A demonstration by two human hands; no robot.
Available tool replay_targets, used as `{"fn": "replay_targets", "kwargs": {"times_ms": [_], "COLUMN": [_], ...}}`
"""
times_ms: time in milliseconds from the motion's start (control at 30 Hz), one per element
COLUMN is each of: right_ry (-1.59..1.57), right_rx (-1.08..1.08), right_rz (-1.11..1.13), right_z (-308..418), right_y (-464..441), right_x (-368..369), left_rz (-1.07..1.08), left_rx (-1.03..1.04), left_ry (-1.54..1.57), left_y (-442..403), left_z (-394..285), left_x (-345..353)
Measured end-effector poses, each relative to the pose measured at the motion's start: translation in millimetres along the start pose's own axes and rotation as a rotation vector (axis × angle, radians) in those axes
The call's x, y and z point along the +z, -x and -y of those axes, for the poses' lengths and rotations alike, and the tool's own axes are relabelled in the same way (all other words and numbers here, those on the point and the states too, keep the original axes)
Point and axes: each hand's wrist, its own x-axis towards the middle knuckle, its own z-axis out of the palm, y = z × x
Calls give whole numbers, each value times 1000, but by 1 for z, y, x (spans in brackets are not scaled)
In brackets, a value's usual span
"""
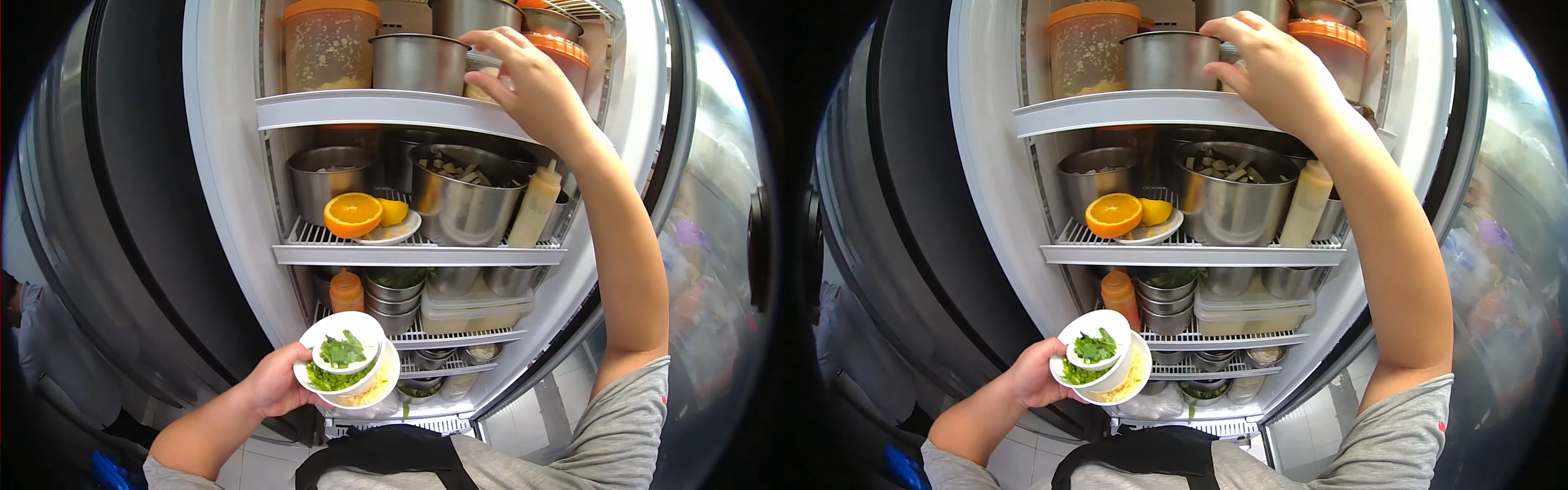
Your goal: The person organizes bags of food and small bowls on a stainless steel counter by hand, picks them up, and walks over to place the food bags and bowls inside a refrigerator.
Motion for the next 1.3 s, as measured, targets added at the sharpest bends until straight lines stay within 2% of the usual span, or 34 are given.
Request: {"fn": "replay_targets", "kwargs": {"times_ms": [167,267,333,367,400,433,467,500,567,667,767,867,1000,1067,1100,1167,1300], "right_ry": [-45,253,93,-193,-454,-730,-707,-645,-335,-348,-404,-478,-342,-326,-325,-372,-443], "right_rx": [8,-183,-312,-278,-158,1,33,-40,-23,-17,-59,-10,-17,-150,-149,-159,-118], "right_rz": [-38,-313,-380,-280,-24,126,242,218,452,533,531,492,551,555,552,452,407], "right_z": [5,28,47,67,89,103,106,102,87,81,80,73,68,62,60,60,61], "right_y": [-10,-10,5,23,45,62,74,85,97,109,107,108,105,105,106,110,113], "right_x": [21,12,6,7,5,11,17,33,55,71,84,101,110,115,115,115,106], "left_rz": [-32,-47,-73,-85,-106,-126,-135,-181,-199,-251,-257,-202,-250,-265,-279,-269,-284], "left_rx": [71,119,164,164,175,186,195,205,226,248,271,292,286,280,274,277,274], "left_ry": [12,24,9,15,-7,-26,2,-51,-64,-73,-76,-101,-91,-94,-88,-78,-78], "left_y": [21,28,30,31,32,32,34,34,37,43,47,54,57,58,59,61,66], "left_z": [-20,-26,-29,-31,-33,-34,-36,-35,-38,-49,-59,-64,-58,-56,-54,-52,-50], "left_x": [14,20,22,23,25,26,31,28,29,34,35,34,30,29,29,27,23]}}
